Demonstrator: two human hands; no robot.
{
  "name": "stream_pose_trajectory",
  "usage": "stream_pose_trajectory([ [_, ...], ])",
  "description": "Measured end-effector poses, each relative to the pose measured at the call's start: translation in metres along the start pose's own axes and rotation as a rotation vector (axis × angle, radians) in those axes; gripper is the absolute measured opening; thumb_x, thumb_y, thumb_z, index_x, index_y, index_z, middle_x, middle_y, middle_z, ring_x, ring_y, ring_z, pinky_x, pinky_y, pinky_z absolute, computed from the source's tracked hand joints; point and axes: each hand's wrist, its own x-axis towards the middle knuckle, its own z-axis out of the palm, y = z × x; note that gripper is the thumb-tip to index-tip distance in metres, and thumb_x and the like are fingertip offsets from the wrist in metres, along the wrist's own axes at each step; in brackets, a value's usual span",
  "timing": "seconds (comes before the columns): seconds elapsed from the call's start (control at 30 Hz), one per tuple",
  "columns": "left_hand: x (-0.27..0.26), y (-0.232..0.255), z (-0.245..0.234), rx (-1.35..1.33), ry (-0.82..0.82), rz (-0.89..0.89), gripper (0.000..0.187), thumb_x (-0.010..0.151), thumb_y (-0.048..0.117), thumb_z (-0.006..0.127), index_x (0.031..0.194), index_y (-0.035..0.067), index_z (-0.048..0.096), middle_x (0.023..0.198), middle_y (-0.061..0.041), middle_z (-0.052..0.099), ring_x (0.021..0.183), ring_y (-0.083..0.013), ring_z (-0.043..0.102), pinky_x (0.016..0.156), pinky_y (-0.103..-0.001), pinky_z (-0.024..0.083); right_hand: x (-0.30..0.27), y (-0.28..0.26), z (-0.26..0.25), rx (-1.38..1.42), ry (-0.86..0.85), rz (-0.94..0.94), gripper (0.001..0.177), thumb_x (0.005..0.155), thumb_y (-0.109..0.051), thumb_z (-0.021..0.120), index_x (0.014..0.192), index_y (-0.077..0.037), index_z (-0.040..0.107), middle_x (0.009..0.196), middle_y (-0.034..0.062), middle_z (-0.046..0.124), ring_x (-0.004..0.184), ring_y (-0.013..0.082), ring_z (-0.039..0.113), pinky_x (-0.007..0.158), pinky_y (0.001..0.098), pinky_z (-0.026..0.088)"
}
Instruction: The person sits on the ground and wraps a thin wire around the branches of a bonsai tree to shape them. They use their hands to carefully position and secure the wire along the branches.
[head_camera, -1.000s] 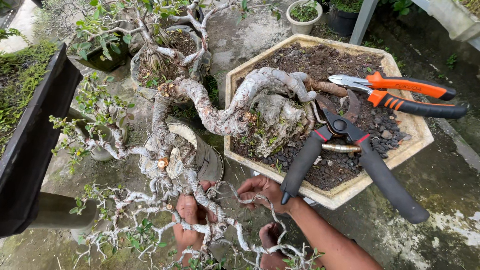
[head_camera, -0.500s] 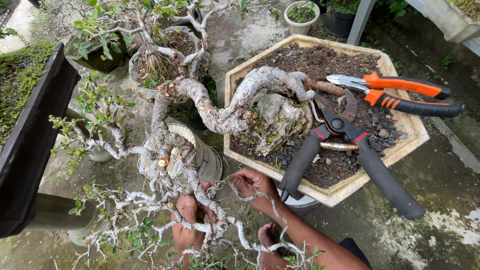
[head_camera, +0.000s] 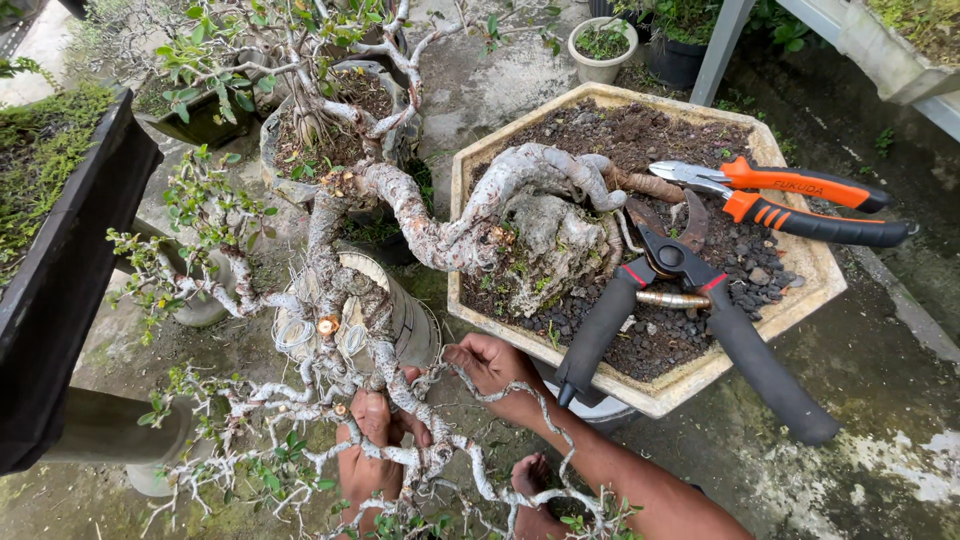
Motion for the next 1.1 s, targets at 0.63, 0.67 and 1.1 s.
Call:
stream_pose_trajectory([
  [0.63,0.002,-0.002,-0.002,-0.014,-0.003,-0.003,0.034,0.104,0.034,0.052,0.097,0.001,0.047,0.135,-0.029,0.07,0.045,-0.033,0.066,0.043,-0.042,0.053,0.021,-0.002,0.008,0.179,-0.065,0.024,0.031,0.11,-0.042,0.056,0.092,-0.016,0.056,0.082,-0.0075,0.045,0.079,0.0048,0.041,0.072,0.0252,0.036],
  [0.67,-0.001,-0.002,0.0,0.033,0.017,0.016,0.044,0.104,0.036,0.05,0.108,-0.007,0.059,0.133,-0.024,0.072,0.046,-0.0303,0.065,0.043,-0.04,0.052,0.02,-0.002,0.011,0.273,-0.057,0.052,0.029,0.109,-0.04,0.058,0.096,-0.015,0.059,0.086,-0.0065,0.051,0.084,0.0034,0.047,0.077,0.0234,0.041],
  [1.1,-0.015,0.061,0.038,0.221,0.152,-0.238,0.058,0.103,0.044,0.042,0.134,0.006,0.073,0.098,-0.019,0.075,0.065,-0.0281,0.072,0.063,-0.039,0.055,0.031,0.009,-0.021,0.599,-0.498,0.053,0.077,0.106,-0.061,0.044,0.152,0.0,0.042,0.11,0.013,0.068,0.083,0.0129,0.064,0.063,0.0263,0.056],
])
